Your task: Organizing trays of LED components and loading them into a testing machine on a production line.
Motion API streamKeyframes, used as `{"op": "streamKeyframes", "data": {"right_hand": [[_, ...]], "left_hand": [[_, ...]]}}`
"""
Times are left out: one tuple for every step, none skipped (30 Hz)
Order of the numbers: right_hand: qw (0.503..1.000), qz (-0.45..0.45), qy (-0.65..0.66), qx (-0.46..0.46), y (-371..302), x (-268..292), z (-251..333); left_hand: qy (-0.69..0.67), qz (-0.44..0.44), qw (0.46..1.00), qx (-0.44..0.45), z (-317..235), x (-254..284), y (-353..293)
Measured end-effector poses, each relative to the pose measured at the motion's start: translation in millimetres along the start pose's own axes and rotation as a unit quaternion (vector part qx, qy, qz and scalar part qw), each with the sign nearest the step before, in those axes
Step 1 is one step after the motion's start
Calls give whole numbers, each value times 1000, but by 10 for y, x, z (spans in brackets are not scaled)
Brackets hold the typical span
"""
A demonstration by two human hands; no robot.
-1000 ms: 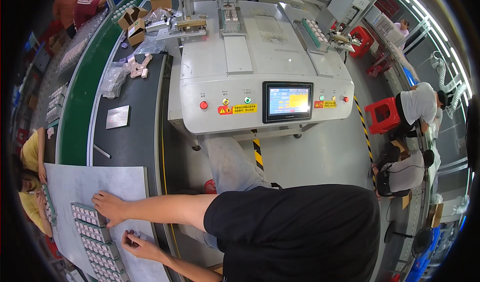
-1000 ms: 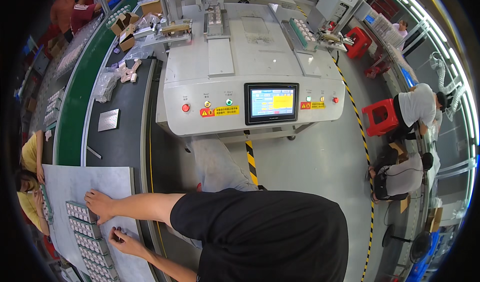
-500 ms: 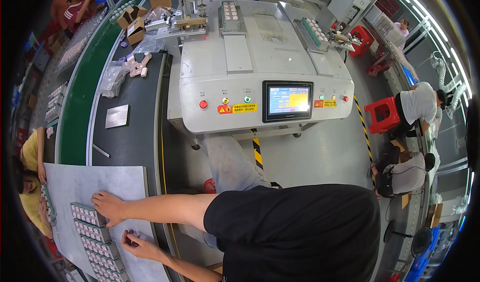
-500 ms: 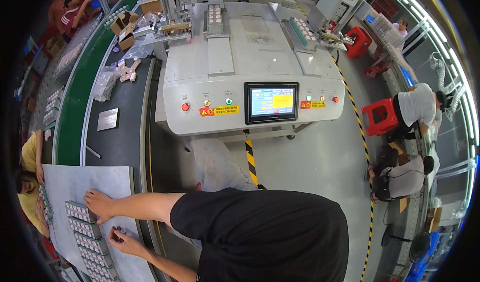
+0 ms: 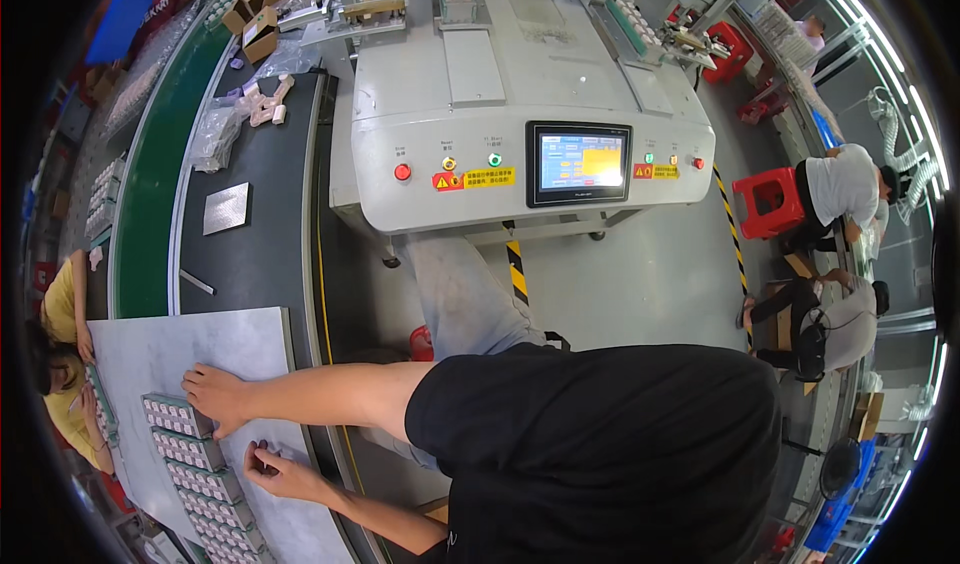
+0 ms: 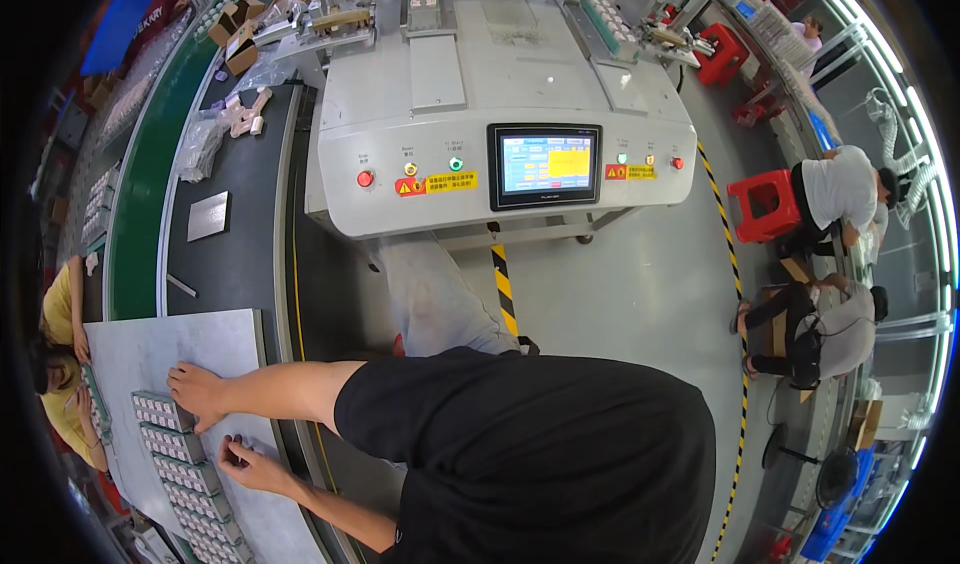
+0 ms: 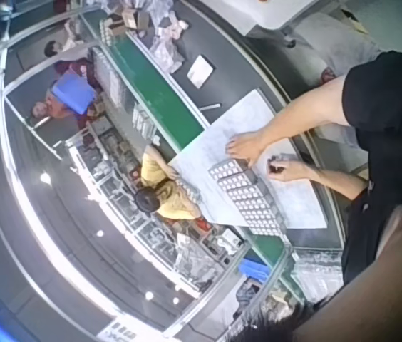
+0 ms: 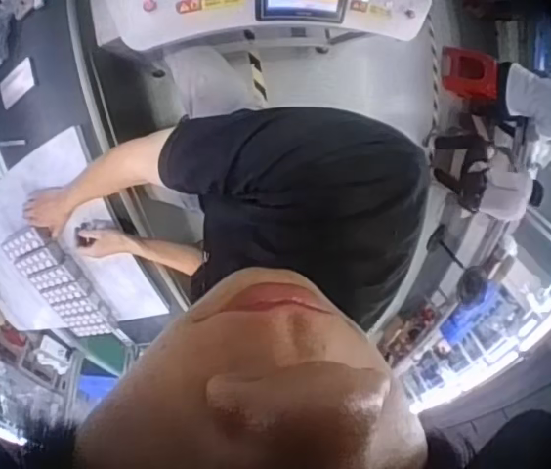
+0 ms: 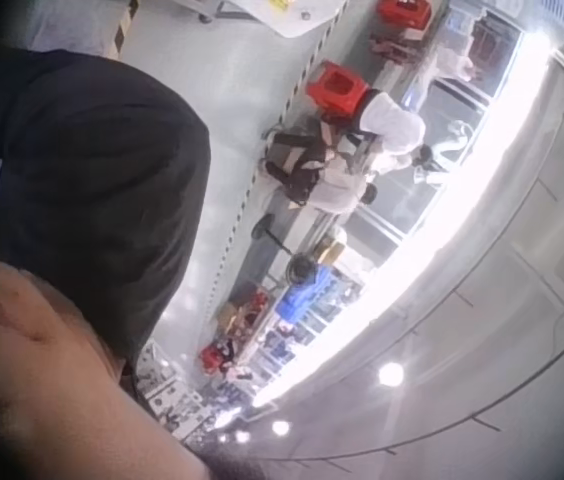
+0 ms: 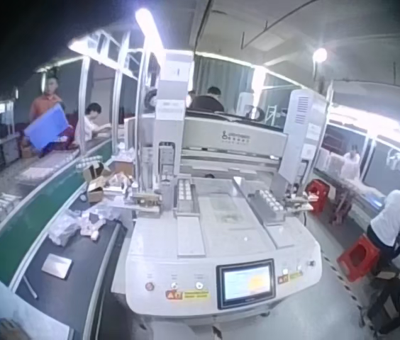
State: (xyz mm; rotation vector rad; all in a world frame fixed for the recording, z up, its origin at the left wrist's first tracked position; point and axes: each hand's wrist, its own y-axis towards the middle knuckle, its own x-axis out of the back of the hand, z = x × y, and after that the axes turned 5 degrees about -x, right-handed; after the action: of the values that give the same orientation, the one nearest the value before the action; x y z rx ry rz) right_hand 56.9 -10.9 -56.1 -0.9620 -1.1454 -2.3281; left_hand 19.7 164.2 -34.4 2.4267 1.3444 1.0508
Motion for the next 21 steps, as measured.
{"op": "streamKeyframes", "data": {"right_hand": [[1000, -2, -7, 3, -5, -1, 4], [1000, -2, -5, 0, -17, -5, 7], [1000, -1, -7, -1, -23, -6, -10], [1000, 1, -9, -3, -34, -9, -31], [1000, 0, -8, 0, -11, 2, -5], [1000, 3, -8, 2, 12, 11, 20], [1000, 5, -7, 5, 35, 21, 47], [1000, 5, -7, 2, 25, 19, 26], [1000, 5, -7, 1, 20, 19, 6], [1000, 4, -7, 2, 19, 22, -13], [1000, 4, -7, -1, 10, 20, -27], [1000, 6, -6, -1, 6, 21, -39], [1000, 8, -5, -1, 4, 27, -55], [1000, 8, -4, 0, 2, 37, -31], [1000, 7, 6, 1, 0, 48, -8], [1000, 5, 16, 2, 6, 61, 15], [1000, 6, 15, 3, 0, 62, 19], [1000, 1, 15, 1, -7, 60, 28], [1000, -5, 15, -1, -14, 56, 41], [1000, -3, 12, 0, -18, 55, 35], [1000, -4, 18, -2, -20, 52, 31]], "left_hand": [[4, 2, 1000, 1, -1, 5, 1], [7, 4, 1000, 3, 3, 10, -2], [8, 6, 1000, 2, 2, -3, -4], [7, 7, 1000, 1, 5, -19, -11], [7, 3, 1000, 0, 5, 2, 1], [7, 0, 1000, -1, 11, 17, 13], [0, -5, 1000, -2, 20, 29, 27], [-6, -5, 1000, -2, 22, 8, 25], [-7, -3, 1000, -3, 18, -4, 24], [0, -2, 1000, -3, 11, -14, 26], [6, 0, 1000, -4, 1, -22, 20], [5, 2, 1000, -4, -13, -32, 15], [4, 3, 1000, 0, -32, -45, 11], [7, 1, 1000, 6, -25, -28, 10], [7, -1, 1000, 7, 6, -14, 17], [6, -2, 1000, -3, 54, 2, 28], [3, -2, 1000, -13, 60, 2, 22], [1, -3, 1000, -12, 65, 9, 15], [0, -2, 1000, -9, 70, 24, 14], [-2, 0, 1000, -6, 54, 22, 10], [-5, 0, 1000, -5, 55, 20, 6]]}}
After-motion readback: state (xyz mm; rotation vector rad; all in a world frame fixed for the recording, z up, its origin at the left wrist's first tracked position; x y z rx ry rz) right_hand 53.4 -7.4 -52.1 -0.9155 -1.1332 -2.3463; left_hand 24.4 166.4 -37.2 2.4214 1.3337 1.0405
